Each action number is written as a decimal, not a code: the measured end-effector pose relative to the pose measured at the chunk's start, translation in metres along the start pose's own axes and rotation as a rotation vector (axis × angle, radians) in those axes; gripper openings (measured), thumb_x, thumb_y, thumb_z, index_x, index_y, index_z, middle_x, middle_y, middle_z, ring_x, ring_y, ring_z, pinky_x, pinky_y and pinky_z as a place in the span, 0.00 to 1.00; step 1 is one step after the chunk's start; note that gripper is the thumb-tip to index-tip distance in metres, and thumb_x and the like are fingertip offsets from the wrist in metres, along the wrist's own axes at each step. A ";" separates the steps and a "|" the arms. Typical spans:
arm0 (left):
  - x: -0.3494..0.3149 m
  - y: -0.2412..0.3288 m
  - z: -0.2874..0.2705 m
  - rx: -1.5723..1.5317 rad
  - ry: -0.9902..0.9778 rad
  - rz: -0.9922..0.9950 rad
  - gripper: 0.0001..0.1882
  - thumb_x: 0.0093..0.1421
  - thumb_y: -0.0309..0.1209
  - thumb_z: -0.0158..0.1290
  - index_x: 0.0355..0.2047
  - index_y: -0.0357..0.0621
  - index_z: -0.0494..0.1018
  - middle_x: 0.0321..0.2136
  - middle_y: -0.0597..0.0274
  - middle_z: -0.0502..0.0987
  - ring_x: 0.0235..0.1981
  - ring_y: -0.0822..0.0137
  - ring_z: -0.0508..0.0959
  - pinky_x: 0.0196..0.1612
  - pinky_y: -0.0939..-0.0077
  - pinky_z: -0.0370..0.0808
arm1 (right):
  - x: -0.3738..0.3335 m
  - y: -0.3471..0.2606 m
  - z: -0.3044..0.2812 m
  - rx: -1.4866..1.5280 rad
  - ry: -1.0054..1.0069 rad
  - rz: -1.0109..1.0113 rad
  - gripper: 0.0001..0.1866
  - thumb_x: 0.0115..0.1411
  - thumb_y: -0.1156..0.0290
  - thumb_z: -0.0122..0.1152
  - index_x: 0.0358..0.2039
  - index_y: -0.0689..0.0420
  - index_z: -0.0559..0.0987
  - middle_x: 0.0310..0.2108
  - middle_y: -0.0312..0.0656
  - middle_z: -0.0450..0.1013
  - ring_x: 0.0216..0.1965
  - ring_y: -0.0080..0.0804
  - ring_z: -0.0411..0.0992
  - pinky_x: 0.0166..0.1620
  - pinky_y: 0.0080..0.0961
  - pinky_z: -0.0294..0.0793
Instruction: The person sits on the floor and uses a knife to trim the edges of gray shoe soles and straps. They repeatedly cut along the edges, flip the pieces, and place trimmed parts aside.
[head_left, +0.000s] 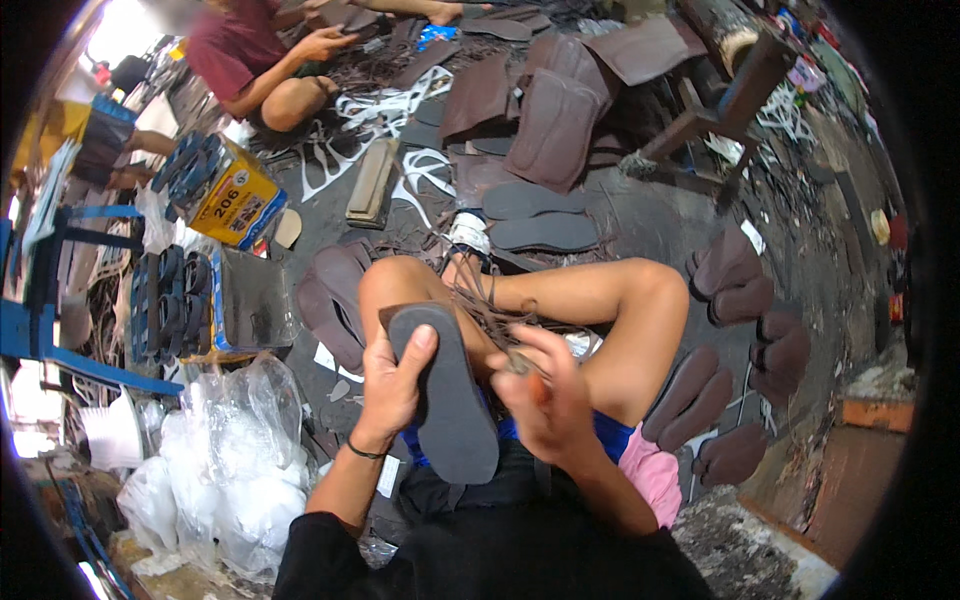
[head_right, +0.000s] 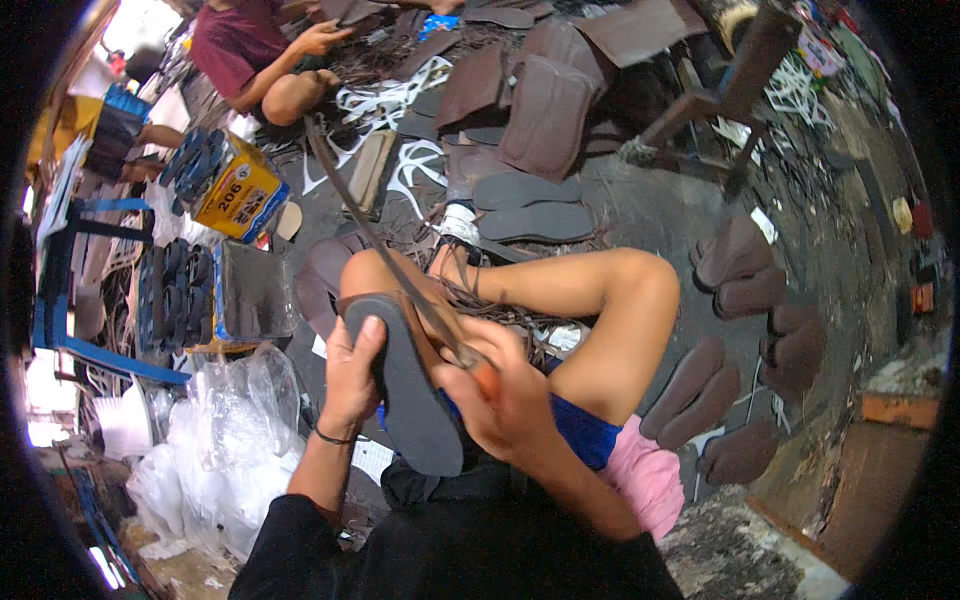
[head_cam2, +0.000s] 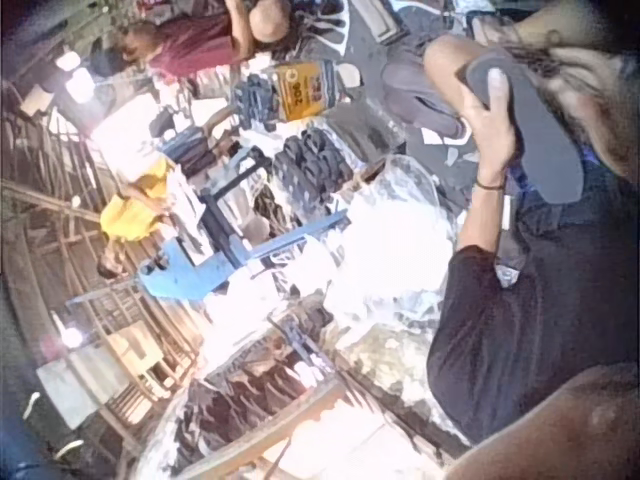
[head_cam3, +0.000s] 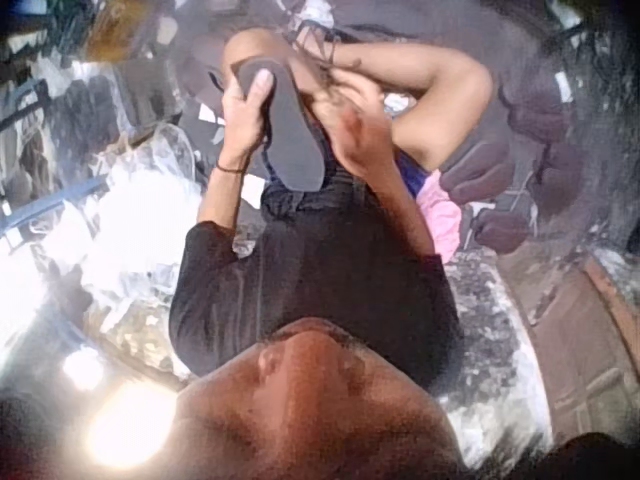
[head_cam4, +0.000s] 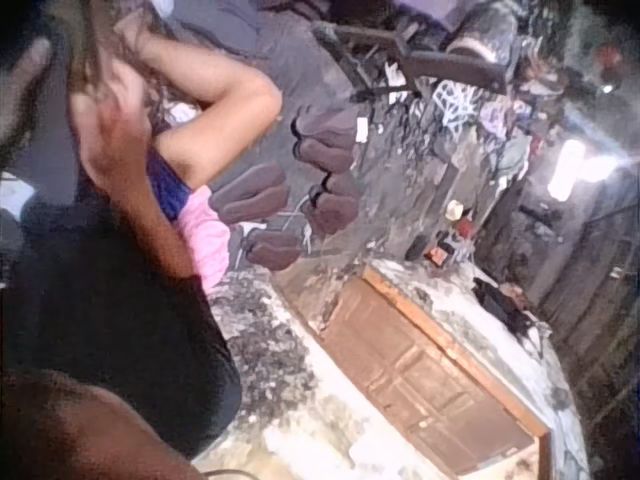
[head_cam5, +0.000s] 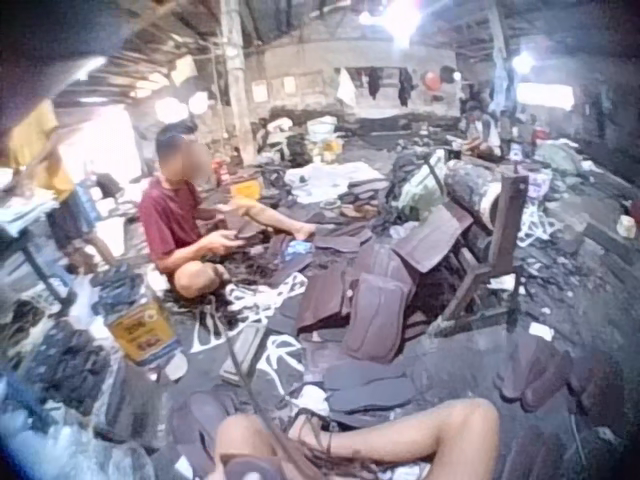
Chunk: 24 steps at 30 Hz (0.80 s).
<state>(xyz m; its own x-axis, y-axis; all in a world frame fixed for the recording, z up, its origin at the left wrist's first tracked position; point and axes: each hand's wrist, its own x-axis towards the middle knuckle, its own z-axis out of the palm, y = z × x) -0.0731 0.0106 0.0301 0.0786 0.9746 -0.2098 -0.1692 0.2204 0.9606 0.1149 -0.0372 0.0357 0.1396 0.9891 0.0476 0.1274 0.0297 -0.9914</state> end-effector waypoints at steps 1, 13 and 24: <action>-0.002 0.012 -0.002 -0.066 0.017 0.015 0.17 0.68 0.37 0.52 0.52 0.41 0.67 0.40 0.62 0.78 0.37 0.71 0.79 0.41 0.77 0.78 | -0.010 0.001 -0.012 -0.072 0.007 -0.070 0.16 0.59 0.68 0.69 0.45 0.61 0.80 0.31 0.46 0.79 0.26 0.30 0.74 0.32 0.27 0.74; -0.051 0.018 -0.024 -0.187 -0.053 -0.173 0.25 0.64 0.48 0.56 0.48 0.40 0.64 0.32 0.54 0.77 0.25 0.64 0.81 0.25 0.69 0.81 | -0.093 0.018 -0.064 -0.383 -0.227 -0.152 0.20 0.51 0.72 0.74 0.45 0.60 0.80 0.35 0.43 0.80 0.24 0.32 0.74 0.28 0.26 0.74; -0.057 0.039 0.009 -0.002 -0.357 -0.147 0.25 0.59 0.47 0.61 0.41 0.35 0.70 0.32 0.53 0.79 0.29 0.65 0.81 0.33 0.71 0.78 | -0.037 -0.072 -0.096 -0.459 -0.309 -0.137 0.16 0.50 0.70 0.74 0.39 0.59 0.83 0.25 0.43 0.78 0.18 0.30 0.72 0.25 0.25 0.71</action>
<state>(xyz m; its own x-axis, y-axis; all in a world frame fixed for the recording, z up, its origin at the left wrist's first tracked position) -0.0756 -0.0367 0.0812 0.4389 0.8575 -0.2685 -0.1323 0.3573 0.9246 0.1952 -0.0902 0.1167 -0.1934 0.9790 0.0652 0.5471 0.1628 -0.8211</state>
